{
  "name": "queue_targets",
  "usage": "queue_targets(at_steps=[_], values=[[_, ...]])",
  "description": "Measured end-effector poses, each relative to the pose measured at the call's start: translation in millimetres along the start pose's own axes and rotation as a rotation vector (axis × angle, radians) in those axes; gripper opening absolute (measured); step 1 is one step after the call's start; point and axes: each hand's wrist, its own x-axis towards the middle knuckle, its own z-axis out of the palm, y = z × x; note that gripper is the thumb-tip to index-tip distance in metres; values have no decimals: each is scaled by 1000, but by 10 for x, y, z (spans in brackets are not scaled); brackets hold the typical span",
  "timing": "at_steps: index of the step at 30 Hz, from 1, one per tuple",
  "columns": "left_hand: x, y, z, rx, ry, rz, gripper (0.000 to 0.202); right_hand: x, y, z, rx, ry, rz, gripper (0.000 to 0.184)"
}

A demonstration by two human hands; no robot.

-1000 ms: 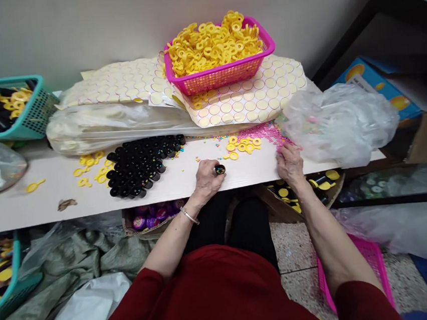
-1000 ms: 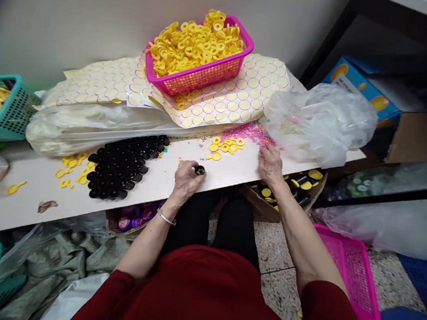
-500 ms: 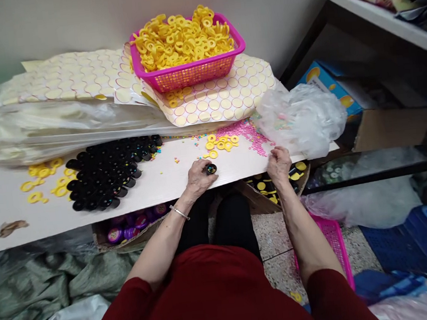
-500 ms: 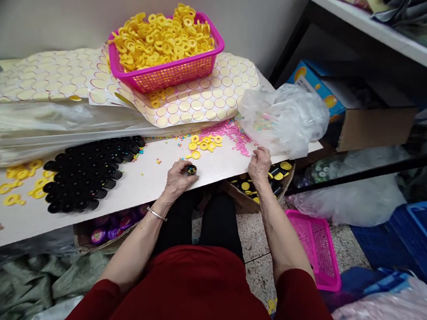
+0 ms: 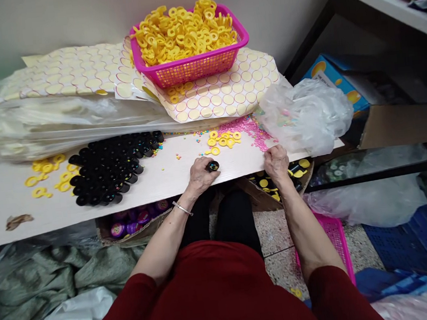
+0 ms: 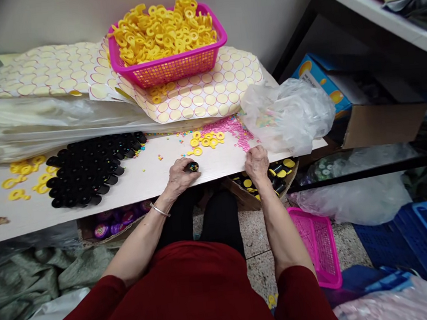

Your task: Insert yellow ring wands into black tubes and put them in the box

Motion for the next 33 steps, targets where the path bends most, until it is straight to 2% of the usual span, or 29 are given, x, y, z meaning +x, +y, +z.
queue_targets(at_steps=[5,8,15,20,24,27,33], values=[[0,-4,-5,17,-19,-1,27,-61,-200,-21,-2,-220,-21,16],[12,14,-18,21,-34,-25,27,7,-226,-43,31,-270,13,15],[16,36,-23,25,-38,-12,28,57,-81,-46,298,-203,25,16],[14,30,-13,17,-28,-20,29,39,-68,-26,276,-143,73,14],[16,23,-6,5,-39,-25,28,0,-80,-37,288,-120,23,16],[11,18,2,10,-32,-22,28,-56,-100,-31,235,-115,-31,15],[-1,8,5,11,-43,4,30,-102,-173,23,-25,-91,-171,16]])
